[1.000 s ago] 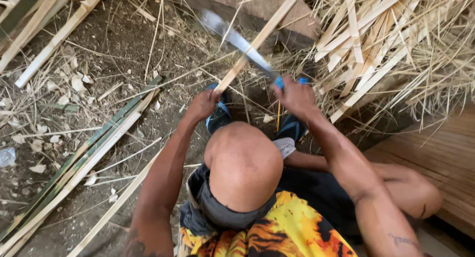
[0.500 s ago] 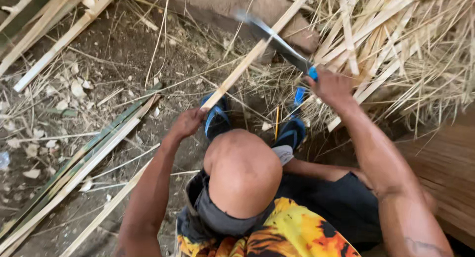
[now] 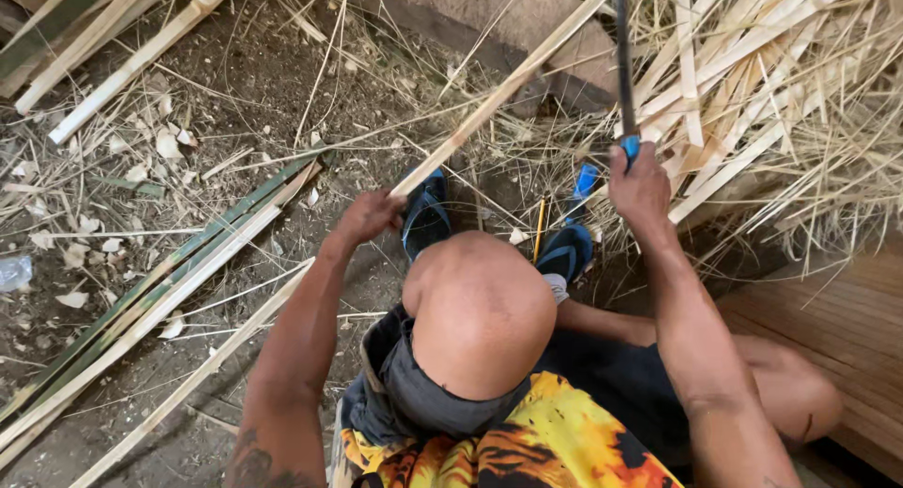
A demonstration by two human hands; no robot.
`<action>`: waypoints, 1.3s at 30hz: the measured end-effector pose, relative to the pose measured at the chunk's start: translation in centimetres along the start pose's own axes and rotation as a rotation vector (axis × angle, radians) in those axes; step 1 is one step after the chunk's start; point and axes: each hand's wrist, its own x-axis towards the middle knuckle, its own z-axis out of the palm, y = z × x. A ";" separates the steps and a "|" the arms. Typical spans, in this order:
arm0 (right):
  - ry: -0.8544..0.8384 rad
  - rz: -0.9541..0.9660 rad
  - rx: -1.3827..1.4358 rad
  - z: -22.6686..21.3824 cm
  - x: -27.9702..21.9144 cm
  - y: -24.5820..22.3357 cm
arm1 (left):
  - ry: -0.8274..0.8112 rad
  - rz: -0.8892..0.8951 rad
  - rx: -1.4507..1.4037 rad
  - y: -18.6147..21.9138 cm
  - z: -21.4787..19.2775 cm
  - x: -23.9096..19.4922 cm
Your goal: The person sits on the ground and uses a machete to split long bamboo poles into thin strips. They repeatedly strike the bamboo against a wooden block to separate the material, then gather the resulting strips.
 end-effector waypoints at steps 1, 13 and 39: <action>-0.091 0.051 0.051 0.2 -0.8 -0.8 | 0.033 0.030 0.069 0.2 0.4 0.0; -0.247 -0.211 -0.302 2.7 -0.2 -7.1 | 0.268 0.103 0.310 3.2 2.1 -0.8; -0.405 -0.424 -0.698 5.2 -4.0 -4.9 | 0.277 0.041 0.557 4.7 3.9 -1.1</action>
